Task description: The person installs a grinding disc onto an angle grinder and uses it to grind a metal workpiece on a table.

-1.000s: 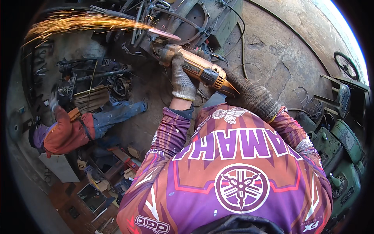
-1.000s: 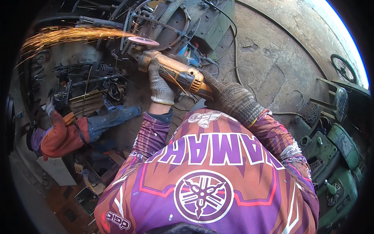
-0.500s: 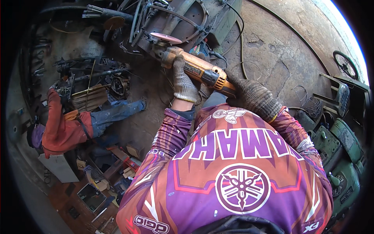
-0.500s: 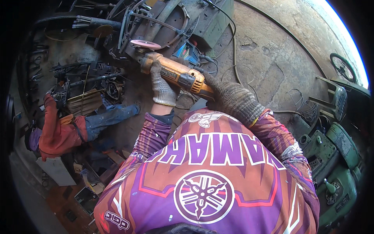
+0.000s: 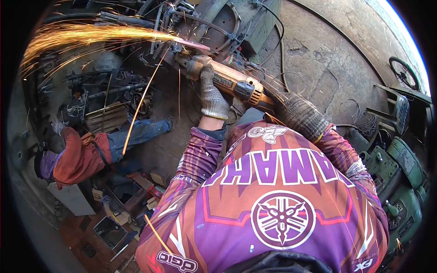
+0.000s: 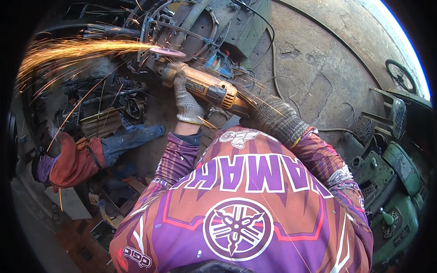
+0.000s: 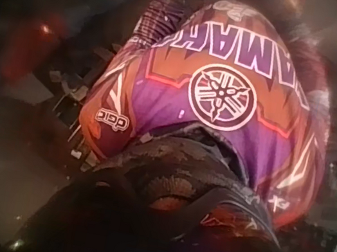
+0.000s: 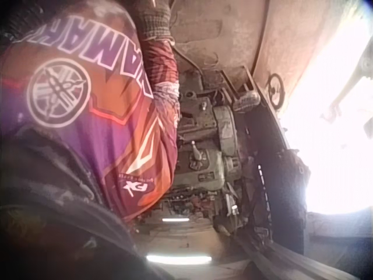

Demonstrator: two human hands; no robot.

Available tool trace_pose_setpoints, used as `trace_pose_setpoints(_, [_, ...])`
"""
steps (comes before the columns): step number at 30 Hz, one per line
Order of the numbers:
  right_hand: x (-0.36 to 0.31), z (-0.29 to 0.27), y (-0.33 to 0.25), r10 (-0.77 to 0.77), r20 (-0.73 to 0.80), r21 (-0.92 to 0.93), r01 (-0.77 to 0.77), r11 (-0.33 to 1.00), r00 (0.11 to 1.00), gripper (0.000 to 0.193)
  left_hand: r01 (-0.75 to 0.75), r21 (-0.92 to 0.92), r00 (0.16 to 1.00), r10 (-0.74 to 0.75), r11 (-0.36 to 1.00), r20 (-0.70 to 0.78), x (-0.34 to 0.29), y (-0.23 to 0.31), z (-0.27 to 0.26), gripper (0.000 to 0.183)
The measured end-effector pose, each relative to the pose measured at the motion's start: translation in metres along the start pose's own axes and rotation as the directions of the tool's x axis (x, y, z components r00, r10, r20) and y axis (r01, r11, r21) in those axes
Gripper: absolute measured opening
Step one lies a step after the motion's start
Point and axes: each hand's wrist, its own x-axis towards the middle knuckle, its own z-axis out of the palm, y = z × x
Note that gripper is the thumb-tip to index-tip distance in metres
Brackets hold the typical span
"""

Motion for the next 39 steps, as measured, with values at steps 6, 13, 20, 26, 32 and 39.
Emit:
trace_pose_setpoints(6, [-0.006, 0.0, 0.003, -0.041, -0.105, 0.07, 0.048, 0.996, 0.994, 0.08, 0.073, -0.058, 0.994, -0.069, 0.996, 0.081, 0.0, 0.003, 0.003, 0.078])
trace_pose_setpoints(13, [-0.003, -0.003, -0.006, 0.033, 0.022, 0.055, -0.035, 0.998, 0.999, 0.086, 0.056, -0.048, 0.997, -0.053, 0.997, 0.063, -0.017, 0.009, 0.018, 0.077])
trace_pose_setpoints(20, [0.002, 0.001, -0.004, 0.049, 0.031, 0.054, -0.051, 0.997, 0.998, 0.093, 0.11, -0.061, 0.994, -0.108, 0.992, 0.029, -0.009, 0.003, 0.008, 0.073])
trace_pose_setpoints(26, [0.003, 0.004, -0.006, 0.079, 0.03, 0.051, -0.081, 0.995, 0.996, 0.09, 0.114, -0.025, 0.992, -0.112, 0.993, 0.057, -0.004, 0.003, 0.006, 0.076])
trace_pose_setpoints(32, [0.0, 0.003, -0.005, 0.059, 0.073, 0.036, -0.062, 0.997, 0.996, 0.093, 0.124, -0.032, 0.992, -0.123, 0.992, 0.04, 0.002, 0.002, -0.003, 0.079])
trace_pose_setpoints(39, [-0.001, 0.001, -0.011, 0.065, 0.045, 0.093, -0.068, 0.993, 0.997, 0.088, 0.137, -0.025, 0.985, -0.133, 0.99, 0.109, -0.003, 0.008, 0.0, 0.078])
